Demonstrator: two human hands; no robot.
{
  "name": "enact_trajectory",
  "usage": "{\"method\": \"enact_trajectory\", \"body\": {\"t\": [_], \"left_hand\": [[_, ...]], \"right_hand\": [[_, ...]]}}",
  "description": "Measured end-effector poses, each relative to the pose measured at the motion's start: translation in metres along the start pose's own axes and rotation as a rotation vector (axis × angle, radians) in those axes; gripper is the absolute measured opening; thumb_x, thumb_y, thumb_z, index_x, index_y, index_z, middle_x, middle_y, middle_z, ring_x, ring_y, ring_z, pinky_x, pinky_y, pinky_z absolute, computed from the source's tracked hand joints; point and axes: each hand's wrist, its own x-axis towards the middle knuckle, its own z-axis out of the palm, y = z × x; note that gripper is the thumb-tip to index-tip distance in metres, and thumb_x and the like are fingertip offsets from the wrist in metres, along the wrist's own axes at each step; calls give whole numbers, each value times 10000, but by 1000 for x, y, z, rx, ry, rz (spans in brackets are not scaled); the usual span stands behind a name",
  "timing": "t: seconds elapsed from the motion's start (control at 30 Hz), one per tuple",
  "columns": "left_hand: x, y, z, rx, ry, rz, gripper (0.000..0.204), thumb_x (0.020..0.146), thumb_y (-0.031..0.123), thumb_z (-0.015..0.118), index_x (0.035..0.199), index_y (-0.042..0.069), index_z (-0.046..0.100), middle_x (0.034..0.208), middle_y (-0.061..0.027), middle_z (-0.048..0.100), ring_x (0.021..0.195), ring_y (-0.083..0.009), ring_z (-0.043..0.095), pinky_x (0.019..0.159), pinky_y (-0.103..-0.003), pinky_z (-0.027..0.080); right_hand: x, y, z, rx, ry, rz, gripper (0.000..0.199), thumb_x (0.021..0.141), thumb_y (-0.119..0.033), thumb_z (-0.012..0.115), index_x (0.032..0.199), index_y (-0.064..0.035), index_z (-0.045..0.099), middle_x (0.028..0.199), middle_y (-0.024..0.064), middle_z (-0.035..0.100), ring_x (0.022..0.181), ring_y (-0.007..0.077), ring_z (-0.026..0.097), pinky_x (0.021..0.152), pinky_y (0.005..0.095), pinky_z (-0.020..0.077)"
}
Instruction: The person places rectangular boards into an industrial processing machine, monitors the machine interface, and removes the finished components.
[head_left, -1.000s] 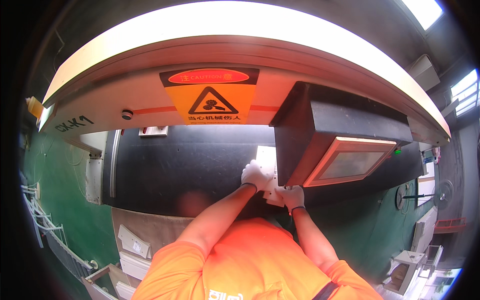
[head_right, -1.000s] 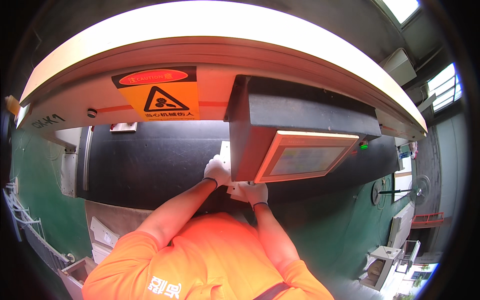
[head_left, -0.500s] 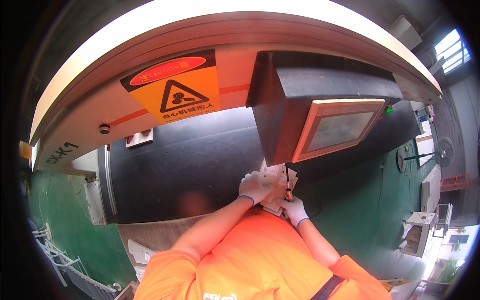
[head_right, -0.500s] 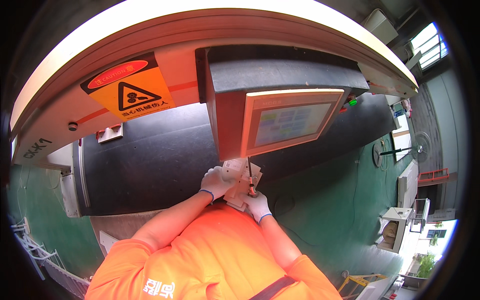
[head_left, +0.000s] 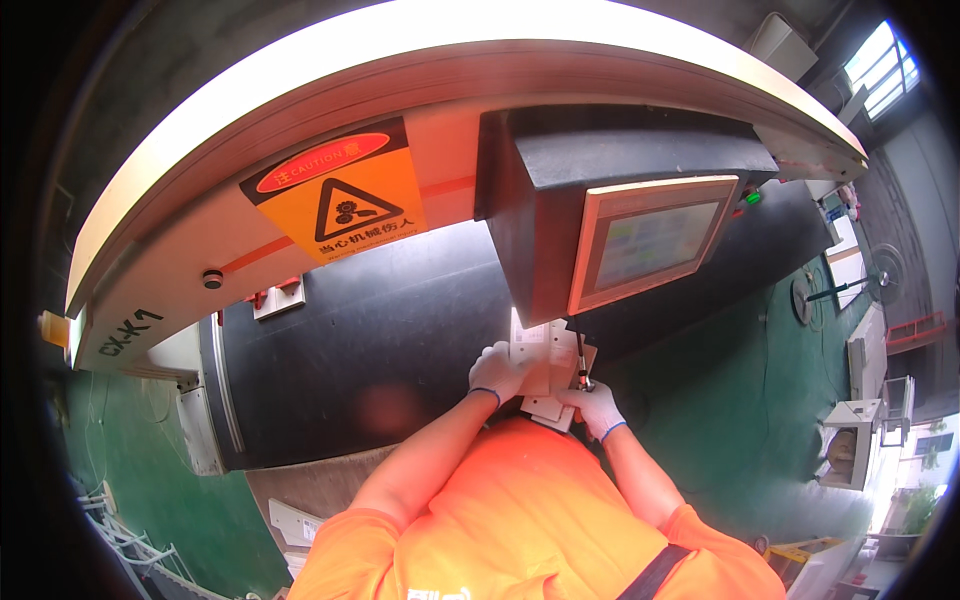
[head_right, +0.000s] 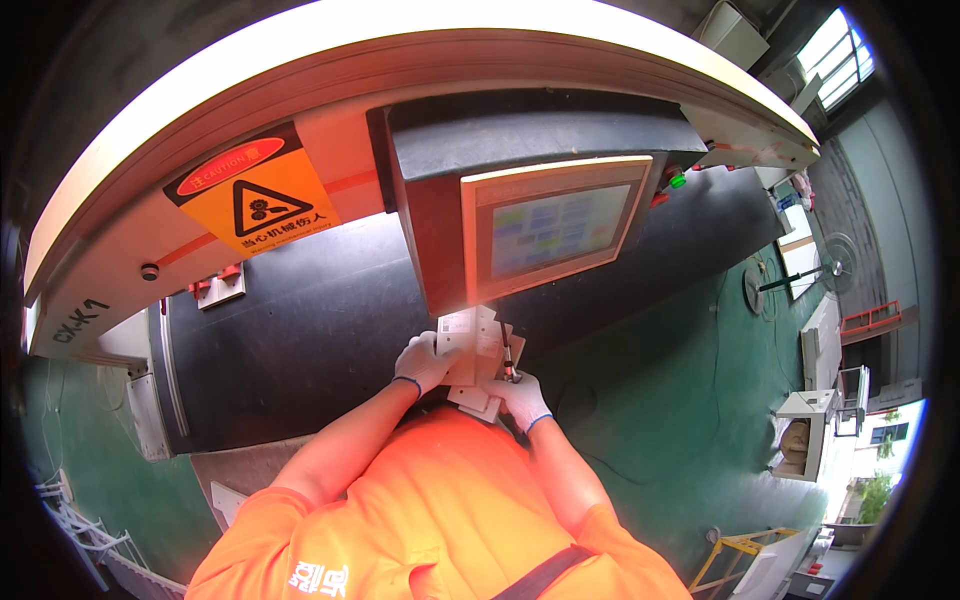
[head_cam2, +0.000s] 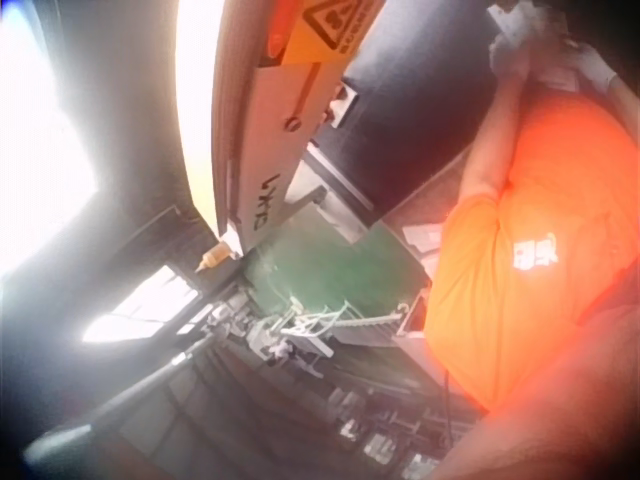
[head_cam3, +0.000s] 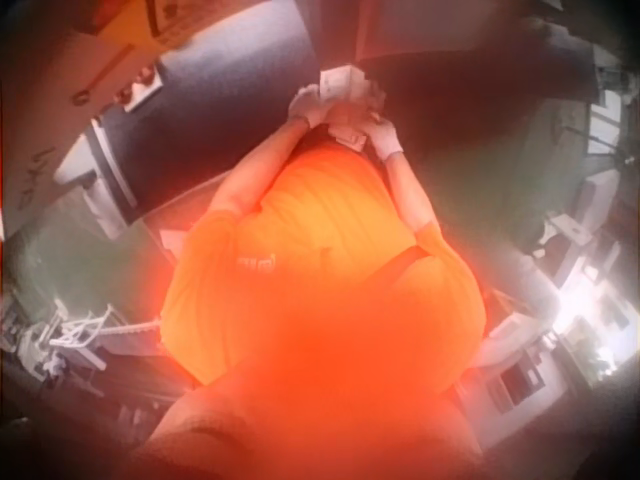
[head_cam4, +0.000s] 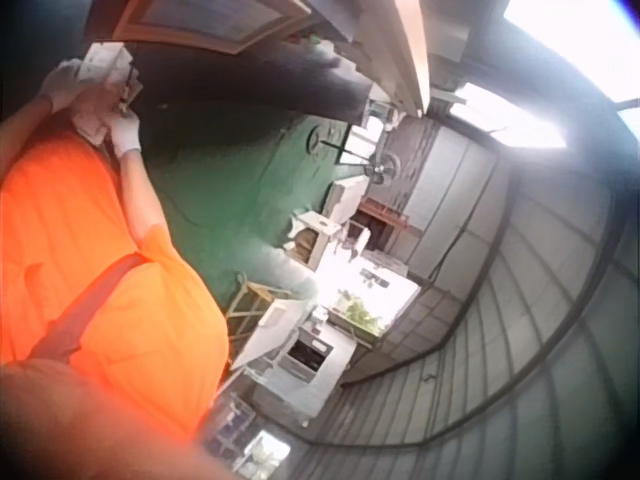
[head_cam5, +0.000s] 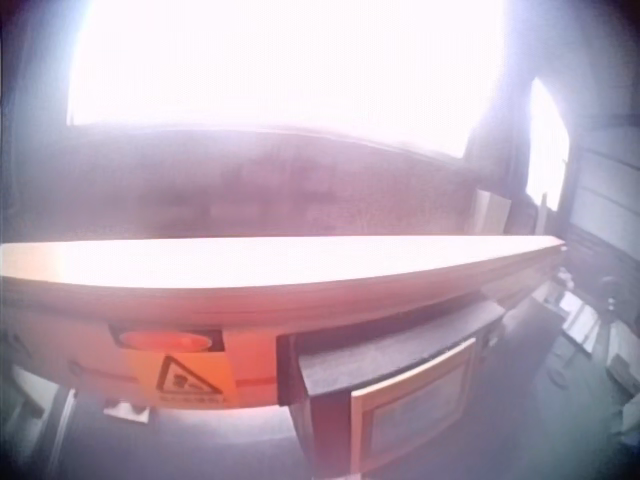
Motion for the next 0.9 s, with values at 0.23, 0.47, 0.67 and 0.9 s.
{"method": "enact_trajectory", "body": {"t": [0.23, 0.47, 0.67, 0.9], "left_hand": [[-9, 36, 1, 149, 56, -6, 750, 849, 421, 802, 1406, 39, 477, 1318, -211, 630, 1246, -430, 643, 1002, -528, 547], [-14, 81, 2, 406, -65, 158, 962, 755, 310, 868, 1515, 29, 350, 1315, -185, 579, 1276, -366, 586, 1016, -477, 519], [5, 10, 0, -533, -252, 141, 586, 850, 256, 723, 1374, 11, 630, 1242, -208, 722, 1185, -324, 714, 1008, -388, 557], [-34, 32, -66, -424, -278, -17, 607, 887, 423, 785, 1276, -23, 650, 1006, -180, 753, 1044, -266, 756, 948, -442, 585]], "right_hand": [[2, 5, -51, 143, 197, 75, 183, 814, -152, 832, 791, -45, 686, 677, 46, 631, 520, 162, 544, 500, 336, 405], [16, 9, -41, 54, 164, 14, 202, 809, -185, 834, 808, -38, 695, 684, 56, 644, 555, 181, 578, 520, 343, 434], [25, -7, 0, -31, 18, -91, 212, 808, -199, 855, 856, -39, 725, 741, 31, 670, 605, 137, 577, 557, 334, 460], [37, -57, 30, -92, -302, -89, 234, 851, -218, 865, 925, -33, 742, 693, 32, 640, 572, 134, 563, 526, 294, 391]]}}
